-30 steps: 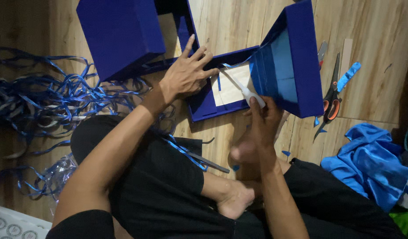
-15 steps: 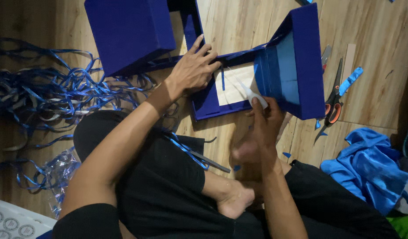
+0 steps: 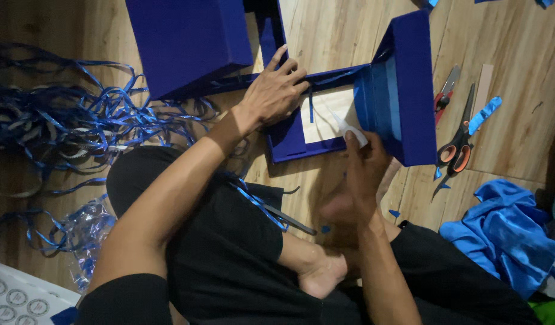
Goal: The person sits on the floor and applies glue to the inside edges of a blue box using a glue bottle. They then place a plastic bottle filled with a yellow liquid inside the box to weigh it down while the glue sets.
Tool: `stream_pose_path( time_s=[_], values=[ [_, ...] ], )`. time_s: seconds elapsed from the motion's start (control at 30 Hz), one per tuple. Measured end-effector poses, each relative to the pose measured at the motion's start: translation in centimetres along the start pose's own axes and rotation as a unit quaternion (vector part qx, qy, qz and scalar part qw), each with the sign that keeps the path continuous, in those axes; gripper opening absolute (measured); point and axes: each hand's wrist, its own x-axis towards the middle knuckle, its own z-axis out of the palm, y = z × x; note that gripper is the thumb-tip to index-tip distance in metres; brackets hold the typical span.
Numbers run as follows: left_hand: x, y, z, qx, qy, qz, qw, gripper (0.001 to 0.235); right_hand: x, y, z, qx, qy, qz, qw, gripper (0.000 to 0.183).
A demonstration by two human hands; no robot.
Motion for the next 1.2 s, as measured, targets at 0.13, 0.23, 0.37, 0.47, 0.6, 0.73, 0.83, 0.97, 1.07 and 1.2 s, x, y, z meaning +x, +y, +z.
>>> stream_pose_path(
  time_s=[0.13, 0.23, 0.37, 0.47, 0.6, 0.73, 0.83, 0.97, 1.07, 1.2],
  values=[
    [0.1, -0.1, 0.2, -0.004, 0.002, 0.006, 1.0, 0.023, 0.5, 1.0, 0.1, -0.034, 0.032, -0.001, 0.999, 0.024],
    [0.3, 0.0, 0.3, 0.015, -0.013, 0.007, 1.0, 0.025, 0.3, -0.2, 0.1, -0.05, 0.033, -0.028, 0.998, 0.021],
    [0.3, 0.1, 0.2, 0.0, -0.006, 0.005, 1.0, 0.028, 0.0, -0.1, 0.6, 0.019, 0.021, 0.028, 0.999, 0.021],
    [0.4, 0.1, 0.1, -0.002, -0.004, 0.007, 1.0, 0.026, -0.3, -1.2, 0.8, 0.007, 0.01, 0.018, 1.0, 0.024],
    [0.3, 0.0, 0.2, 0.002, -0.006, 0.013, 1.0, 0.025, -0.4, -2.5, 0.8, -0.017, 0.008, 0.033, 0.999, 0.024],
    [0.3, 0.0, 0.3, 0.003, 0.017, 0.01, 1.0, 0.021, -0.2, -3.6, 0.8, -0.083, 0.012, 0.009, 0.996, 0.026],
    [0.3, 0.0, 0.3, 0.005, 0.01, 0.011, 1.0, 0.023, 0.0, -3.5, 0.7, -0.108, 0.007, -0.002, 0.994, 0.027],
    [0.5, -0.1, 0.0, 0.018, 0.003, 0.014, 1.0, 0.022, 0.3, -2.5, 0.5, -0.126, 0.006, -0.021, 0.992, 0.023],
    [0.3, 0.2, -0.4, -0.011, 0.009, 0.003, 1.0, 0.022, 0.5, -2.3, 0.4, -0.155, 0.01, -0.047, 0.987, 0.026],
    [0.4, 0.0, -0.2, 0.003, 0.0, 0.01, 1.0, 0.028, 0.3, -3.3, 0.6, -0.135, 0.008, -0.023, 0.991, 0.027]
  ],
)
